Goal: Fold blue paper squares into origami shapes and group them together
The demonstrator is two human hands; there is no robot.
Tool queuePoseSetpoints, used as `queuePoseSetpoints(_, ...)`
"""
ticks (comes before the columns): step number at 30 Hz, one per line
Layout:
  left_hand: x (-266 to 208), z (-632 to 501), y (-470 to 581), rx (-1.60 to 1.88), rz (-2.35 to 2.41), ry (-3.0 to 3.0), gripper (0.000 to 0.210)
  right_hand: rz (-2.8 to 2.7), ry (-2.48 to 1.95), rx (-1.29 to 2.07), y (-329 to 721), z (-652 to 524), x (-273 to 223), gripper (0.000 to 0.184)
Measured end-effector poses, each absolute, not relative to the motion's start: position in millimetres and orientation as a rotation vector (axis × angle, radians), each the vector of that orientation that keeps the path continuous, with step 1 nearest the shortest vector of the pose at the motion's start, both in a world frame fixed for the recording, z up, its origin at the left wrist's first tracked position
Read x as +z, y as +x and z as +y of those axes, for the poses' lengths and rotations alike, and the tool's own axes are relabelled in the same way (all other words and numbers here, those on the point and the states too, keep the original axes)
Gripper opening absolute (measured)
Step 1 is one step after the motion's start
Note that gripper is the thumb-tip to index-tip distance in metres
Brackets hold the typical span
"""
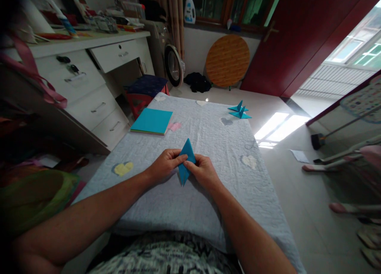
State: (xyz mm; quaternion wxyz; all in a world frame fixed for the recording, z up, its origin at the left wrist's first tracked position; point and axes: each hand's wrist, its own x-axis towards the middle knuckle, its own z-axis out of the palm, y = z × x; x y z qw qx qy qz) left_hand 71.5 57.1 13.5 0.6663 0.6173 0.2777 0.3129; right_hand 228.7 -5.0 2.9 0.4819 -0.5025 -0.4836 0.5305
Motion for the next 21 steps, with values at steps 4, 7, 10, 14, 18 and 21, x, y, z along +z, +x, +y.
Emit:
queuePoseSetpoints(4, 13, 55, 70, 0.788, 0.663, 1.428, 0.032, -1.163, -1.239, 1.36, 227, -5, 2, 0.035)
queuePoseSetpoints(7, 13, 55, 70, 0.823, 0.711, 1.432, 0.034, -1.185, -1.263, 1.359, 226, -6, 3, 0.035)
queuePoseSetpoints(10, 14, 57, 69, 0.871, 0.769, 1.422, 0.036, -1.253, -1.32, 1.329, 226, -7, 8, 0.032)
queuePoseSetpoints(14, 15, 59, 68, 0.932, 0.843, 1.407, 0.039, -1.33, -1.368, 1.306, 226, -7, 13, 0.034)
queuePoseSetpoints(18, 15, 61, 68, 1.013, 0.892, 1.359, 0.043, -1.406, -1.365, 1.265, 227, -6, 12, 0.032)
queuePoseSetpoints(21, 14, 64, 68, 1.062, 0.912, 1.316, 0.044, -1.428, -1.361, 1.269, 227, -7, 13, 0.027)
